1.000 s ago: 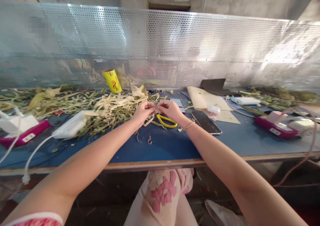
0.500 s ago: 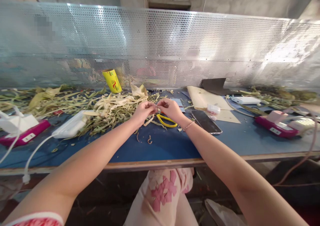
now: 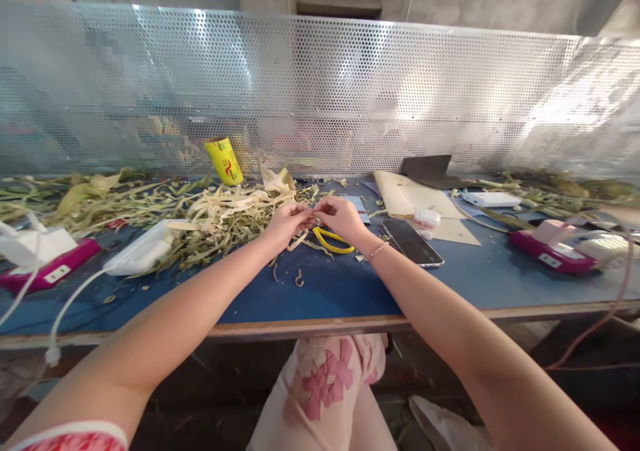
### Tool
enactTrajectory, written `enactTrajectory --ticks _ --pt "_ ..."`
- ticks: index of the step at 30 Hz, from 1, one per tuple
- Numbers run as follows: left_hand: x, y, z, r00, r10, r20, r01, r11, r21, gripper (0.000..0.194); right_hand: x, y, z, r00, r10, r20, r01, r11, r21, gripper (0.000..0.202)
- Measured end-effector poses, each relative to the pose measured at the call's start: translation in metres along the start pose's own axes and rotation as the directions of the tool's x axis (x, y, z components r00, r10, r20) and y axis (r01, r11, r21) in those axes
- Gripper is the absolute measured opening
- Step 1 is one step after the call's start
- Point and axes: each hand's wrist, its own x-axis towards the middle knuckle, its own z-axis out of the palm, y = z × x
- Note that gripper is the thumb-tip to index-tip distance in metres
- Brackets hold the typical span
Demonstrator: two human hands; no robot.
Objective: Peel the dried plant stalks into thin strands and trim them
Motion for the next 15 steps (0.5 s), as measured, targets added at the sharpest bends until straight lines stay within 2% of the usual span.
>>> enactTrajectory --ticks 8,15 --pt "0.0025 -0.0014 -0.0025 0.997 0.071 0.0 -0.071 0.997 0.005 0.016 -0.001 -0.001 -0.0007 0.999 0.021 0.049 -0.02 1.0 -0.023 0.015" --pt "0.002 0.0009 -0.0011 0.999 0.022 -0.03 -0.021 0.999 0.036 0.012 -0.0006 -0.0007 0.0002 0.999 0.024 0.032 -0.024 1.0 0.004 0.008"
